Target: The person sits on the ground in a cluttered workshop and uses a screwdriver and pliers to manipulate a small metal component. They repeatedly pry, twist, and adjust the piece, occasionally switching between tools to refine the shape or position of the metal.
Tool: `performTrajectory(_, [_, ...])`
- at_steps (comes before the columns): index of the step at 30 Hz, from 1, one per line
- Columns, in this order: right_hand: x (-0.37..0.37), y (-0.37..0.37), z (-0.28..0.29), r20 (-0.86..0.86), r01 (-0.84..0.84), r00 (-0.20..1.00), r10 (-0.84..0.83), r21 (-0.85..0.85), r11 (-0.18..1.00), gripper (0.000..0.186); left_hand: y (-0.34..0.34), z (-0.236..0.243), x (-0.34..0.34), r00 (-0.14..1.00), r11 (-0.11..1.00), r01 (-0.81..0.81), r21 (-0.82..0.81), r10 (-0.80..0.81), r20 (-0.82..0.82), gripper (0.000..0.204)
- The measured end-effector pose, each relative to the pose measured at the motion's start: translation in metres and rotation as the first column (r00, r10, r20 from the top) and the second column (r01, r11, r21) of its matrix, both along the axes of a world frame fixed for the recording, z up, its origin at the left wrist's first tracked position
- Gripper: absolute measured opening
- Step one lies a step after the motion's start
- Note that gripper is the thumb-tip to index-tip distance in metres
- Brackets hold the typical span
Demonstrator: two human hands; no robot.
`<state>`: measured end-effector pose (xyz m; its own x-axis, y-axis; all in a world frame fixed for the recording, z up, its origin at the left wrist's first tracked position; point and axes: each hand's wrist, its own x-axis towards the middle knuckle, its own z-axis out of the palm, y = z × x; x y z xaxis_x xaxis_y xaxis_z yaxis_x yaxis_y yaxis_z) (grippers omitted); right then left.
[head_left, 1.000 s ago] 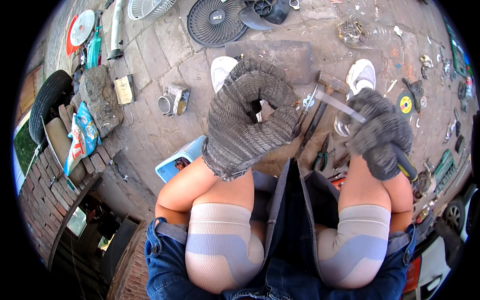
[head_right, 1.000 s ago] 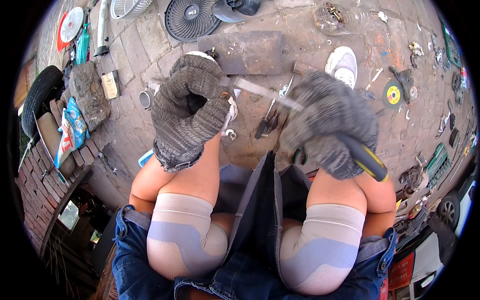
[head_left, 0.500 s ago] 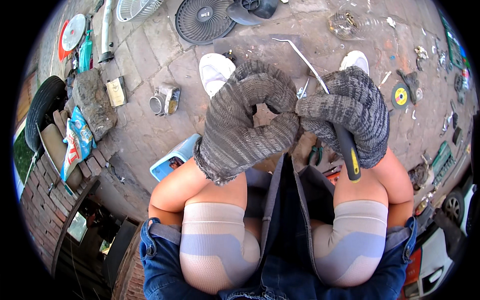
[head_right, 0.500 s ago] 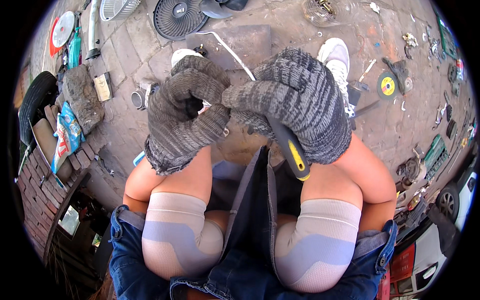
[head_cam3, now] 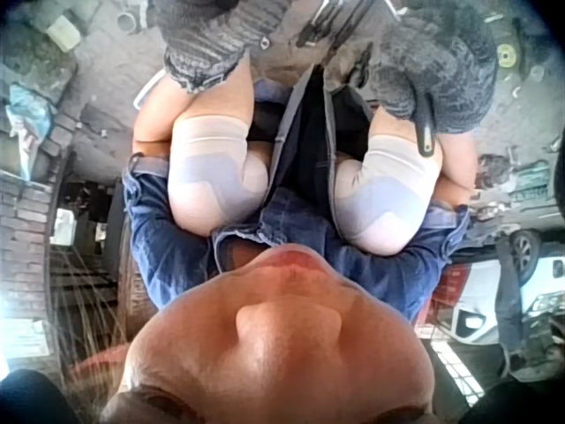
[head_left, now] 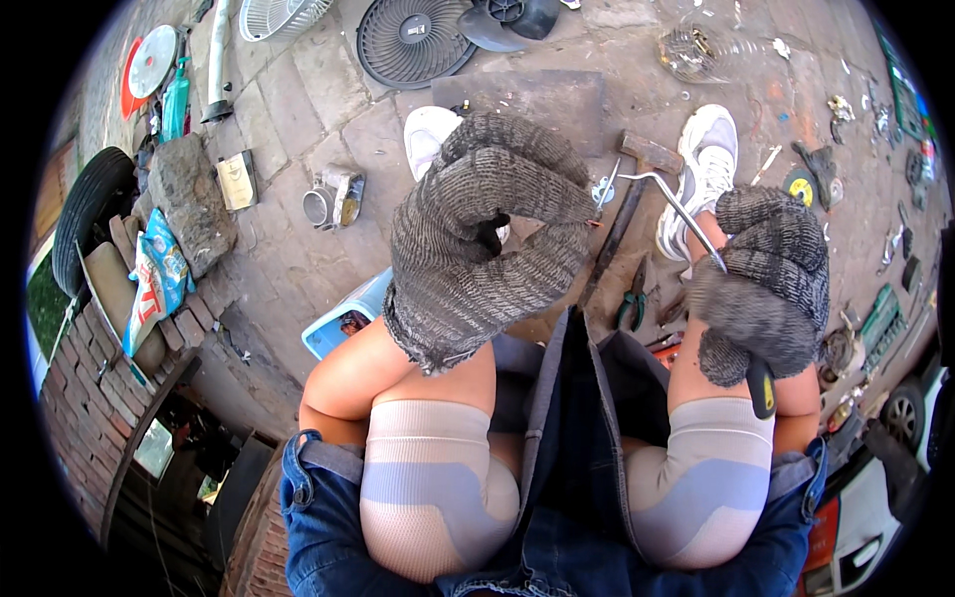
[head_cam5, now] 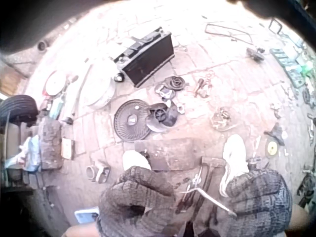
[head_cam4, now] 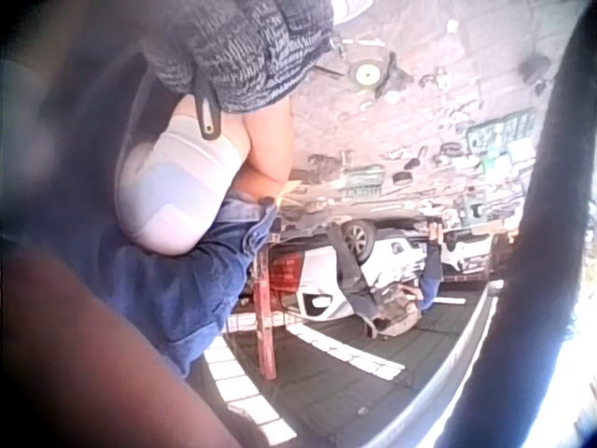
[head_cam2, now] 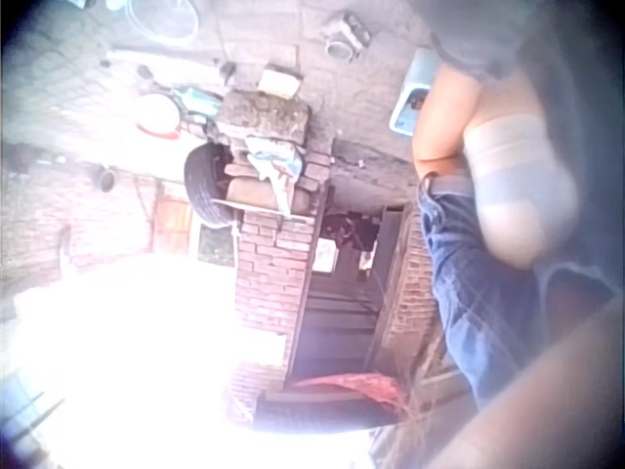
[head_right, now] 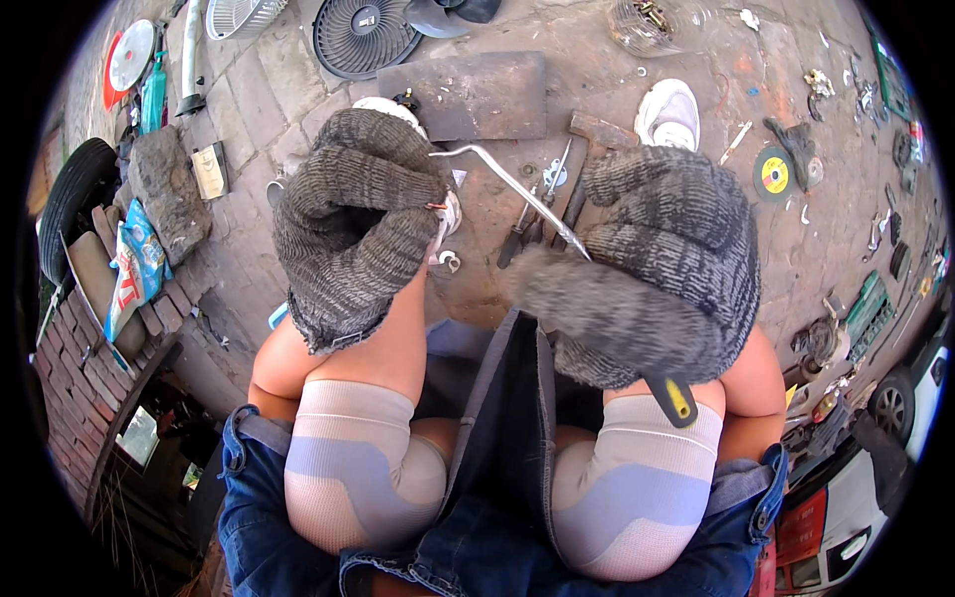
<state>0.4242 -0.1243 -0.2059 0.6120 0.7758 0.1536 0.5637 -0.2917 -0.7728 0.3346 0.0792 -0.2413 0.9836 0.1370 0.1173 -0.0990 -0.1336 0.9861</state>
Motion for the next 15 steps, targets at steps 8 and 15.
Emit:
performTrajectory(8, [0.003,-0.007,0.009,0.100,-0.123,0.988,0.116,0.067,0.990,0.012,-0.001,0.011,0.004,0.994,0.994,0.050,-0.101,-0.059,-0.088,0.017])
performTrajectory(15, [-0.006,-0.011,-0.007,0.096,-0.154,0.985,0.143,0.119,0.981,0.013,-0.010,0.006,-0.009,0.928,0.876,0.031,-0.481,-0.204,-0.311,0.013])
